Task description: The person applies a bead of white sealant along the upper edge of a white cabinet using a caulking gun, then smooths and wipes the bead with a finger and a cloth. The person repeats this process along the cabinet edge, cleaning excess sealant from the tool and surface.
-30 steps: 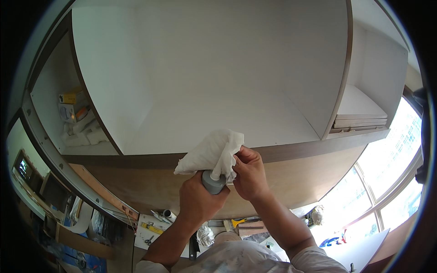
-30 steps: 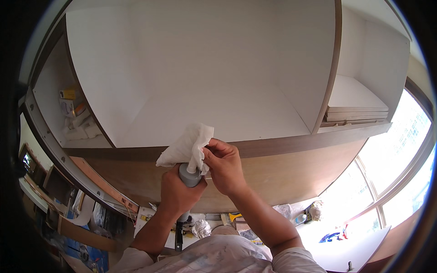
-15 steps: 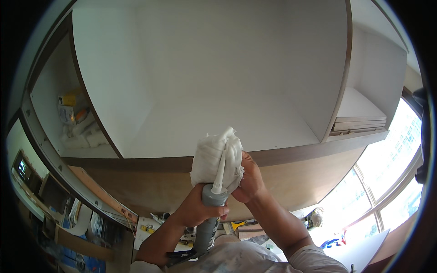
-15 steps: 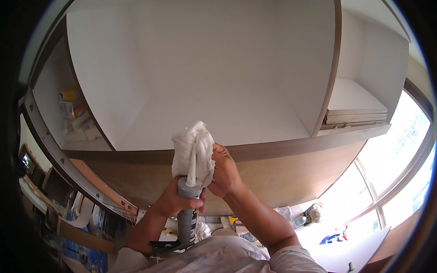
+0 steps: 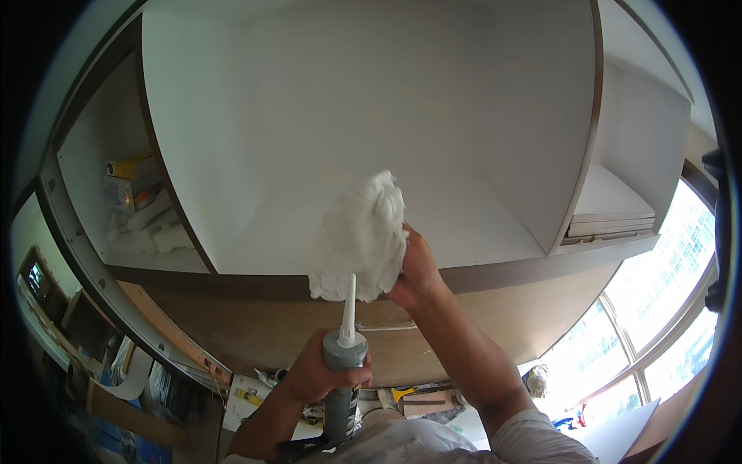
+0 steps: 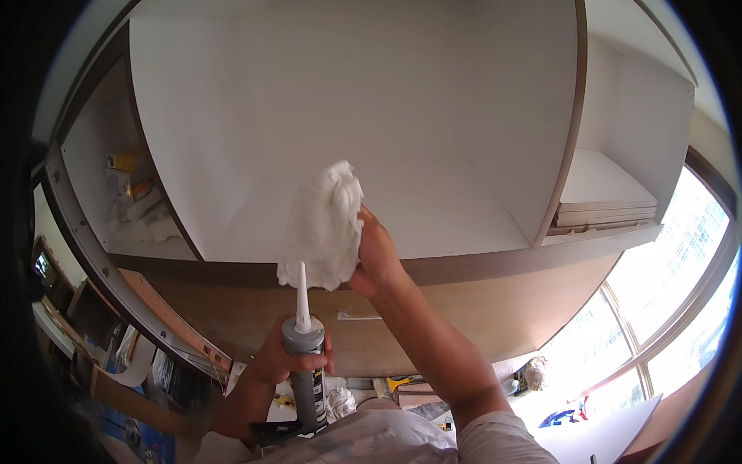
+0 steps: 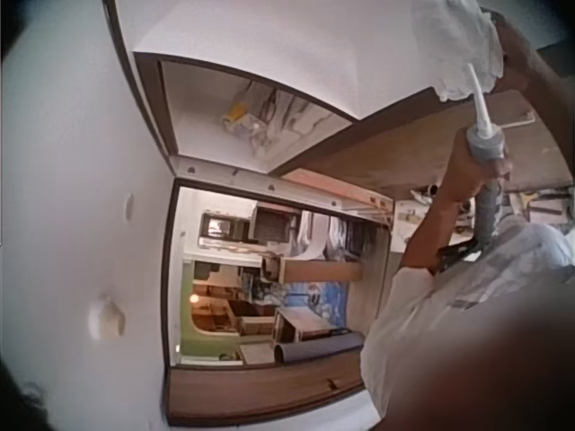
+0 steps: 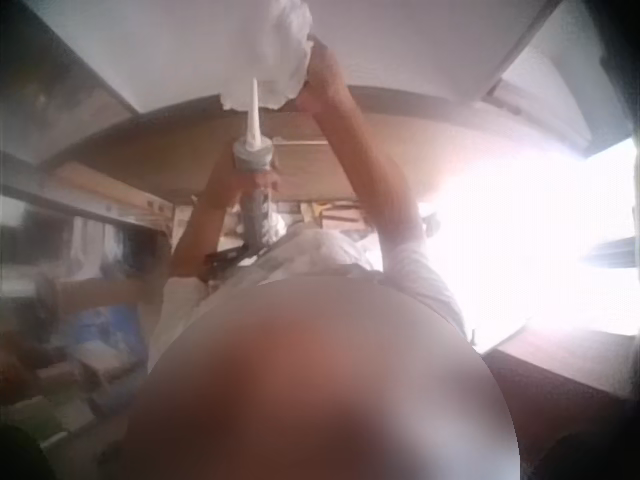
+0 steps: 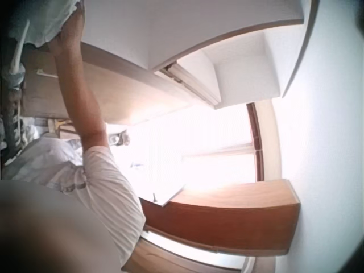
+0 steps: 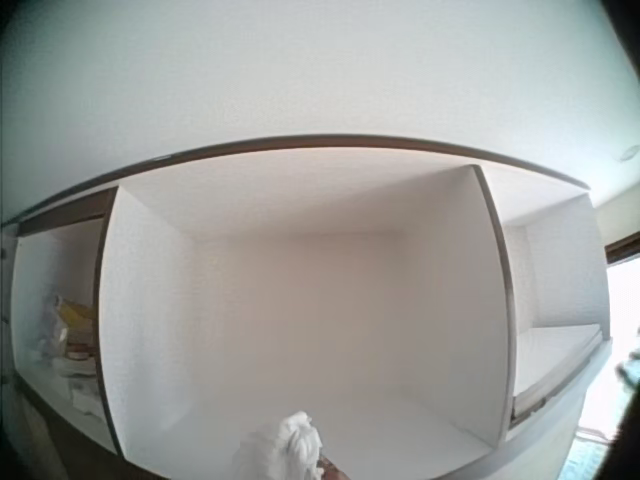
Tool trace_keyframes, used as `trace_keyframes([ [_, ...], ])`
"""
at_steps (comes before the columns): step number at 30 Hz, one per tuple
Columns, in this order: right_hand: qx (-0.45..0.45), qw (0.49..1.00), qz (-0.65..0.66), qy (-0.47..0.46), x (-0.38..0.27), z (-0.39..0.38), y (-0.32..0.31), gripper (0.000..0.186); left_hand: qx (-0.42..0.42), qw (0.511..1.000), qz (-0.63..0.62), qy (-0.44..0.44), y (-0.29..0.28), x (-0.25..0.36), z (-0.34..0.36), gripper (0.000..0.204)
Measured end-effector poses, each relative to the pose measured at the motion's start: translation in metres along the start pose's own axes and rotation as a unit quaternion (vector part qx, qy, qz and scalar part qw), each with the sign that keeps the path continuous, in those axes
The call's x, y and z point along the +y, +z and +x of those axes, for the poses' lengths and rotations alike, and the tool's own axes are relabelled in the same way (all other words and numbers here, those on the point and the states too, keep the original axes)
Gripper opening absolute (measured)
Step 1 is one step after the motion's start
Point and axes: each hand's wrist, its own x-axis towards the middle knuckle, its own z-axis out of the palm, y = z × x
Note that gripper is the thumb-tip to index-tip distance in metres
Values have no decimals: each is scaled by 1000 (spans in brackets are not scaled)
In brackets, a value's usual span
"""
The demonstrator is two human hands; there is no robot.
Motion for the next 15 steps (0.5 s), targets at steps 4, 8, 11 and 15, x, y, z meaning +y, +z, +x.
trace_keyframes([
  [4, 14, 998, 40, -39, 7, 62, 22, 40, 40, 998, -34, 33, -5, 7, -4, 33],
  [8, 28, 995, -97, -2, 3, 110, -1, 43, 58, 995, -43, 66, -13, 15, -14, 31],
  [11, 181, 921, -344, -25, -6, 90, -37, 50, 53, 994, -35, 87, -23, 23, -25, 31],
  [15, 101, 915, -384, -71, -37, 33, -57, 38, 46, 995, 0, 94, -31, 34, -22, 31],
])
